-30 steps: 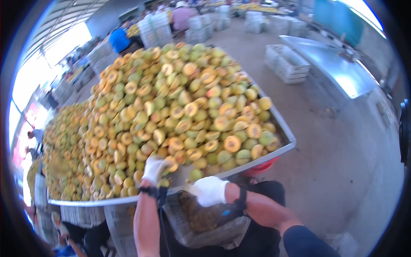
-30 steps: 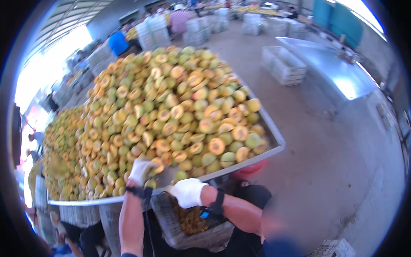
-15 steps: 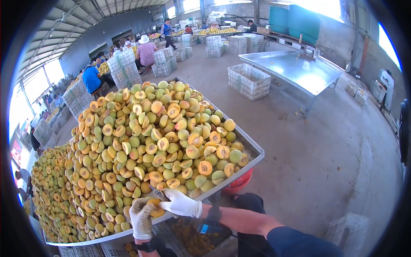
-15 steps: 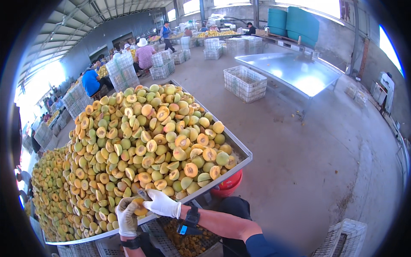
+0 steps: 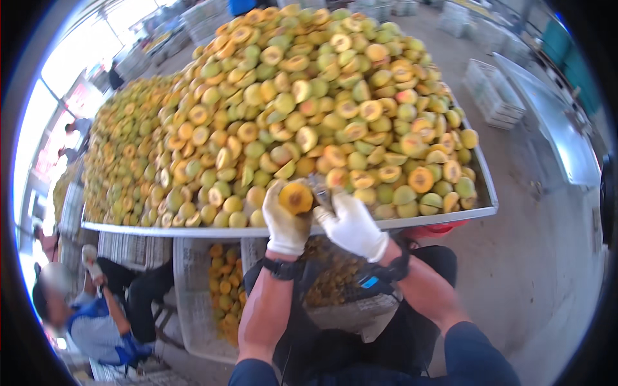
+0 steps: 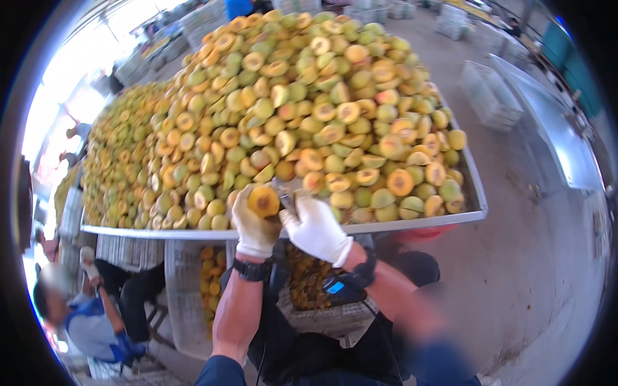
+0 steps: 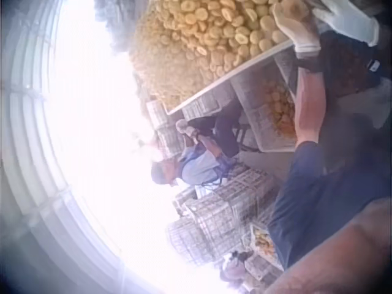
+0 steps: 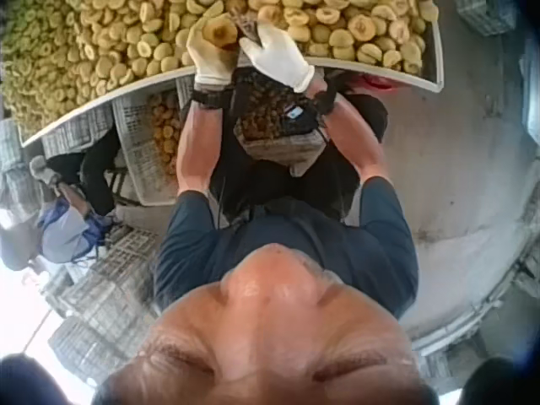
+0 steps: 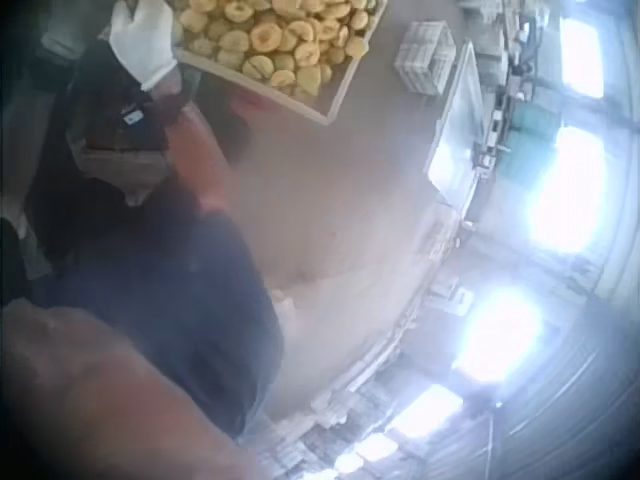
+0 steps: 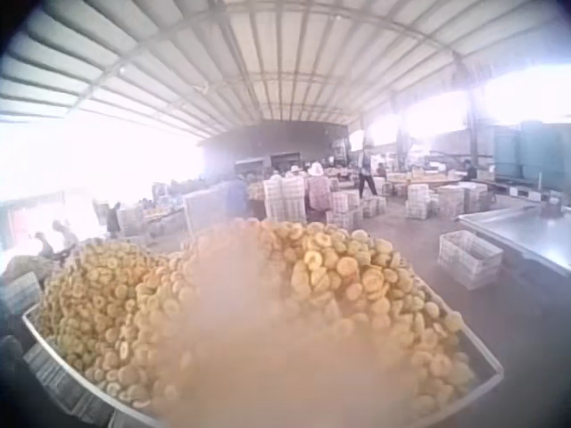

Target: The person sits at a table and removes the pits from halved apricots by hand, placing the pitted fruit into a white basket below. The person repeatedly picks apricots from a large pile, splits them, removes the pit, and deposits the halves into the basket.

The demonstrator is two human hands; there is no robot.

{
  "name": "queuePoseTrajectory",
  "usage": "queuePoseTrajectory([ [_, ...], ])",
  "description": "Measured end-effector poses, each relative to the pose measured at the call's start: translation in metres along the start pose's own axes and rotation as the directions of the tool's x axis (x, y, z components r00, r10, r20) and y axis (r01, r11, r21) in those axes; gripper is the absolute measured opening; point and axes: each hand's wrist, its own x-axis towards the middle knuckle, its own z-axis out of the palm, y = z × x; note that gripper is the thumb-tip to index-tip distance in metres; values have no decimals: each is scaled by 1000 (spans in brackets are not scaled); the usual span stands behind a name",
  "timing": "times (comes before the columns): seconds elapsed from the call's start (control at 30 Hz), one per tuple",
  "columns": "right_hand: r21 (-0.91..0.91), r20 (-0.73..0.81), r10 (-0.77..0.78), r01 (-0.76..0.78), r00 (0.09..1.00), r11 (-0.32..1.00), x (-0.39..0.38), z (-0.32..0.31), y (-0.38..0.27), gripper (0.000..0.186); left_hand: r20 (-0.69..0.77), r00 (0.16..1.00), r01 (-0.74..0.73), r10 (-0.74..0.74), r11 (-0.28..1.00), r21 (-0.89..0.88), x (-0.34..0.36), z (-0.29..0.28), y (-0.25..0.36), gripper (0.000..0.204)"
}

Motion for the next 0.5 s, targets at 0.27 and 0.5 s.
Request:
queuePoseTrajectory([
  [0.27, -216, 197, -124, 167, 973, 962, -6, 13, -5, 25, 337, 835, 484, -435, 288, -826, 8, -23, 12, 39],
  [0.5, -301, 163, -144, 188, 976, 935, -11, 12, 3, 28, 122, 985, 164, -124, 894, -417, -2, -5, 24, 34],
])
